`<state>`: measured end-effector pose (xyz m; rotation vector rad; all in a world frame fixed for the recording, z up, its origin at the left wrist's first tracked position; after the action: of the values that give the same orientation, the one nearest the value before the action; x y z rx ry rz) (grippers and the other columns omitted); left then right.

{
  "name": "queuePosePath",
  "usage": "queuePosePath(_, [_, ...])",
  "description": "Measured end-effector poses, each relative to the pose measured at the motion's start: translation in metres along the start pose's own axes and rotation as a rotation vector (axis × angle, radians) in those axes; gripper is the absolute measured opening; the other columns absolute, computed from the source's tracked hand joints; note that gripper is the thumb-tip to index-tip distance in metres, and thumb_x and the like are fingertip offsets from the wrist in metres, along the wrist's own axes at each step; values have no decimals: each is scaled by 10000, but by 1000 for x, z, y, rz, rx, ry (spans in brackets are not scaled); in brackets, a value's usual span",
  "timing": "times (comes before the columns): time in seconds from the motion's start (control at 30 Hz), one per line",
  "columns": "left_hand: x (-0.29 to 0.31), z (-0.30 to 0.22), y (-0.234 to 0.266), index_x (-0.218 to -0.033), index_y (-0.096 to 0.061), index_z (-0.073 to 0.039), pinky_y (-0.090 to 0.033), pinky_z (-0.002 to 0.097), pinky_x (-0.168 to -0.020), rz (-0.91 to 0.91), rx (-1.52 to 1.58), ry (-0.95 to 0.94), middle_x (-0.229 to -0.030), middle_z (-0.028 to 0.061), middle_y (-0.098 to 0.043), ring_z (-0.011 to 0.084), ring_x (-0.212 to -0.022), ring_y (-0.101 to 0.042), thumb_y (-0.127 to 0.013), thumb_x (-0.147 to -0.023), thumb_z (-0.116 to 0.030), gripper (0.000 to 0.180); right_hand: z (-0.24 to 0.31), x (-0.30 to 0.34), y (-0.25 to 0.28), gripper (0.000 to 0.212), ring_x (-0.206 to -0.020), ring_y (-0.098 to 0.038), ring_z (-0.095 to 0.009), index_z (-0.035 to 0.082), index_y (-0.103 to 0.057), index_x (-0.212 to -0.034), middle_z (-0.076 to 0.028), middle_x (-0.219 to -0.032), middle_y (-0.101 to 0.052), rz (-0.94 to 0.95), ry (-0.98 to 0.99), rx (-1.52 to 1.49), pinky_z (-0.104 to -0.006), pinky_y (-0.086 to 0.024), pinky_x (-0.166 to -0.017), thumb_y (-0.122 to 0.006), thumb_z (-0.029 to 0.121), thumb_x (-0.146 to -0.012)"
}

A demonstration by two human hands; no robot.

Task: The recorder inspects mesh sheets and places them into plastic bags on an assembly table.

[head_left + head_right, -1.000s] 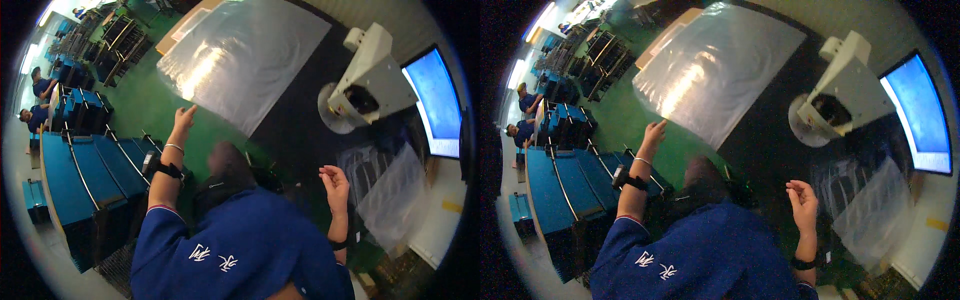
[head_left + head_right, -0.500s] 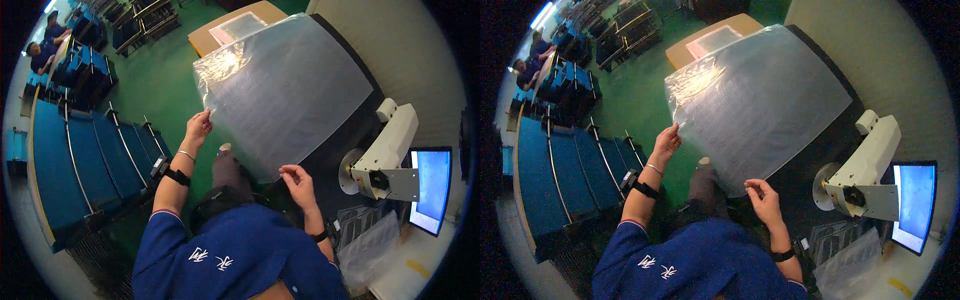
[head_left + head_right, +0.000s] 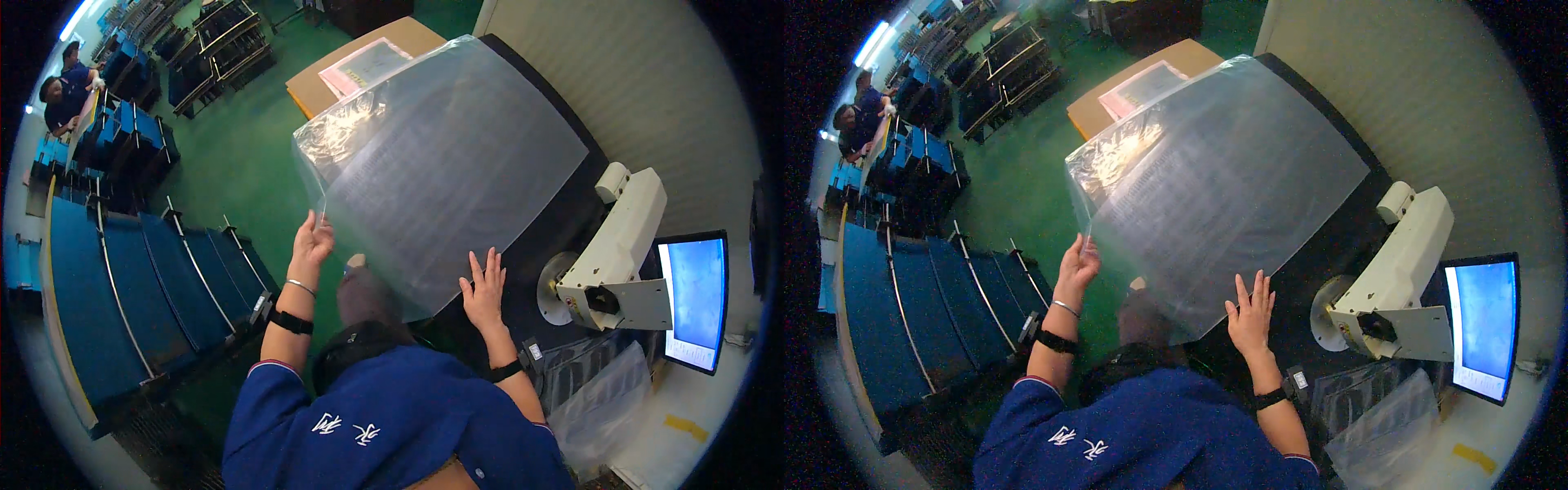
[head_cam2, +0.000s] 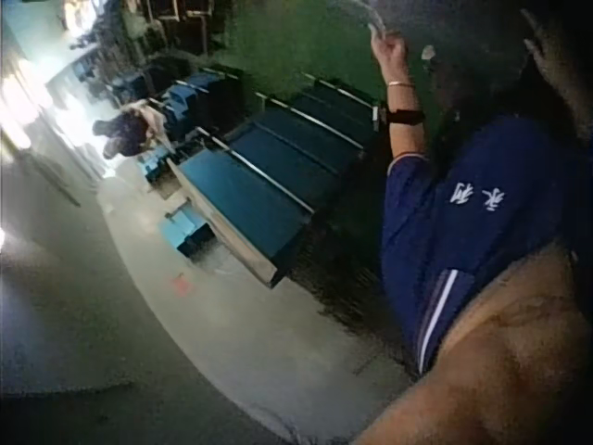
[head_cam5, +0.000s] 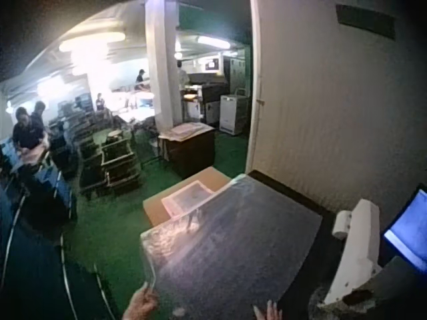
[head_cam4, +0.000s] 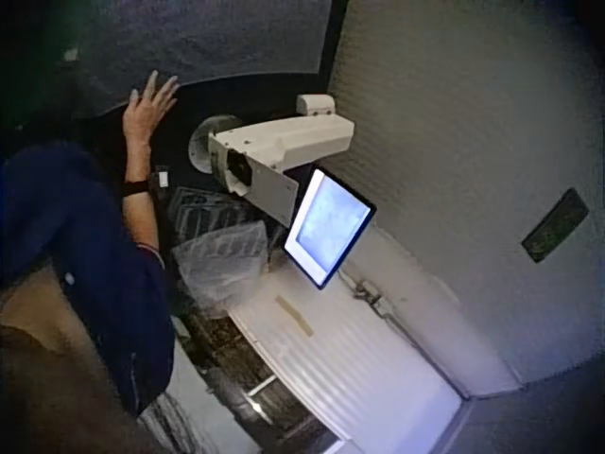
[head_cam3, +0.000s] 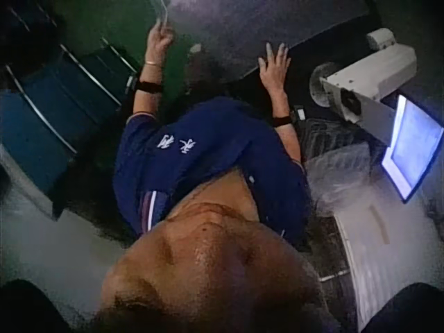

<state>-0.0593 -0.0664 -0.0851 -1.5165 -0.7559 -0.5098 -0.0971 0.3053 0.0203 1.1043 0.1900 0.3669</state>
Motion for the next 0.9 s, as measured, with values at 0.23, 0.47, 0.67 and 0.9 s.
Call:
queuePosePath(0.23, [22,2,-56,-1148,-541,-23,-445,223,-461,64,-1106,-331,-878,64,-601,126,-579,-504,-685,-786,-295,475,0,2,4,574,-1368,-134,-372,200,-276,-1422,-185,-1491,-122,14,23,140,-528,-121,-1085,-494,307,-903])
queuePosePath(0.47, [39,29,-145,-1286,-490,-88,-378,421,-964,440,-1961,-1263,-1272,236,-474,323,-1178,-462,-721,-723,-372,672,-1,3,4,580,-1373,-135,-351,217,-269,-1425,-177,-1491,-129,16,-15,149,-511,-110,-1093,-486,342,-902])
queuePosePath(0.67, [7,51,-156,-1328,-446,-114,-107,475,-1099,441,-2305,-908,-1463,175,-241,346,-1373,-130,-645,-780,-446,671,0,5,3,578,-1378,-124,-335,214,-275,-1423,-167,-1496,-119,4,18,145,-509,-103,-1097,-478,364,-903])
queuePosePath(0.9, [24,120,-136,-1284,-448,-12,-266,440,-1045,805,-1986,-620,-1364,161,-406,310,-1256,-366,-658,-790,-360,639,0,0,5,571,-1371,-135,-352,193,-295,-1413,-184,-1490,-125,24,20,129,-516,-104,-1094,-492,342,-898])
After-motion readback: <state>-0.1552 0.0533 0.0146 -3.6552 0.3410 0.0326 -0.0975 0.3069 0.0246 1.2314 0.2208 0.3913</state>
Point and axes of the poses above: each hand's wrist, its own x-axis away from the middle knuckle, its own y-axis out of the back of the hand, z = x × y, the point moved 7 cm from there along -x, towards the middle knuckle
